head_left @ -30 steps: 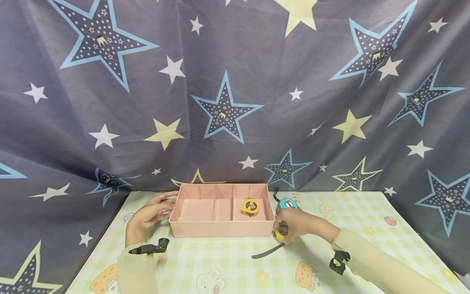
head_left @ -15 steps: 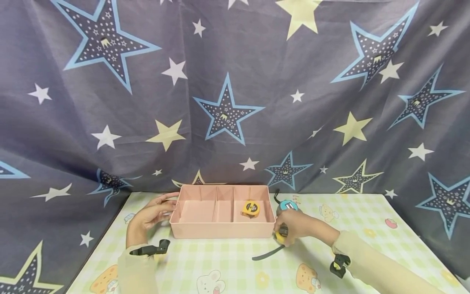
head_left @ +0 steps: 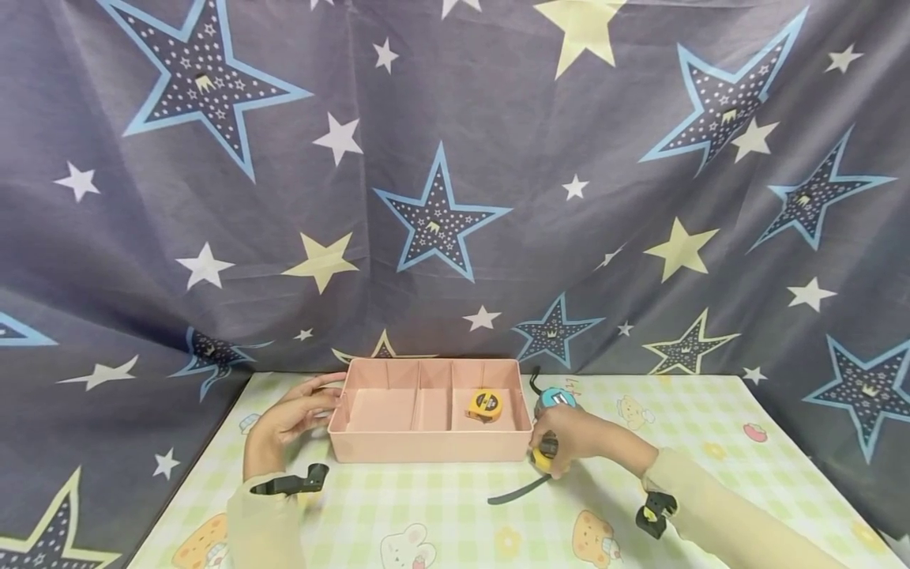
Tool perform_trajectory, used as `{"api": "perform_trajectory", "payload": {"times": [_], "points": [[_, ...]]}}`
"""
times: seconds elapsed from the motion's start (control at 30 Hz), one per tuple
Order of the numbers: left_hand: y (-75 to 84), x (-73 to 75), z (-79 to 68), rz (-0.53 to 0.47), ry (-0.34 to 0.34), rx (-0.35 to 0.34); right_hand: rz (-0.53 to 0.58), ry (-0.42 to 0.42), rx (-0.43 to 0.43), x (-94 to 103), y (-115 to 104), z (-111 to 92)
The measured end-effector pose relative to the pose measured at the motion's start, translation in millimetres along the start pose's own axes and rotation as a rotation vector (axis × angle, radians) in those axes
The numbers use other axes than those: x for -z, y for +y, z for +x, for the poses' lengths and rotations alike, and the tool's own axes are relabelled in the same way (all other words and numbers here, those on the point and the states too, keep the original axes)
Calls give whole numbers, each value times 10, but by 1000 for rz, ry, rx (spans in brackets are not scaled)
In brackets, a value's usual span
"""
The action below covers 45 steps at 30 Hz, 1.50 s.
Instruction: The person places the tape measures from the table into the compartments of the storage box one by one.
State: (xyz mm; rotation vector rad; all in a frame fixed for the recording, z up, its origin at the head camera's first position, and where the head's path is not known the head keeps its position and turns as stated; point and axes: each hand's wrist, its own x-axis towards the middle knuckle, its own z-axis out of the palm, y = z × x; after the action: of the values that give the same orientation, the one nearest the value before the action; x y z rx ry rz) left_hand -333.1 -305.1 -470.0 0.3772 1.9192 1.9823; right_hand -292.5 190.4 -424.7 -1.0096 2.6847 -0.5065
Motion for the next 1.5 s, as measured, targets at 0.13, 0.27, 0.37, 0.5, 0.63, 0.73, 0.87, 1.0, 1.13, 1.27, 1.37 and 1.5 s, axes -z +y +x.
{"api": "perform_trajectory", "payload": {"times": [0.13, 0.27, 0.37, 0.5, 0.63, 0.73, 0.87, 1.0, 1.13, 1.27, 1.37, 1.5], "points": [[4, -2, 17, 23, -1, 1, 14, -3, -4, 9, -6, -5], [11, 0, 24, 34, 0, 1, 18, 6, 7, 14, -13, -15], [22, 2, 27, 42, 1, -9, 30, 10, 10, 9, -8, -17], [33, 2, 25, 43, -1, -22, 46, 9, 2, -4, 3, -17], [24, 16, 12, 39, -7, -28, 39, 10, 4, -13, 7, -21], [14, 21, 5, 33, -11, -31, 32, 10, 9, -8, 1, -31], [7, 14, 3, 17, -8, -24, 33, 5, 0, -10, 0, -44], [8, 9, 0, 10, -7, -17, 29, -4, -5, -18, 12, -46], [19, 3, -3, 10, -4, -17, 22, -10, -4, 2, 2, -48], [28, -2, -2, 6, 3, -15, 26, -15, -14, 35, -35, -50], [22, 3, -3, 4, -1, -16, 31, -23, -32, 47, -65, -52], [1, 19, -4, 2, -6, -24, 17, -32, -47, 40, -71, -42]]}}
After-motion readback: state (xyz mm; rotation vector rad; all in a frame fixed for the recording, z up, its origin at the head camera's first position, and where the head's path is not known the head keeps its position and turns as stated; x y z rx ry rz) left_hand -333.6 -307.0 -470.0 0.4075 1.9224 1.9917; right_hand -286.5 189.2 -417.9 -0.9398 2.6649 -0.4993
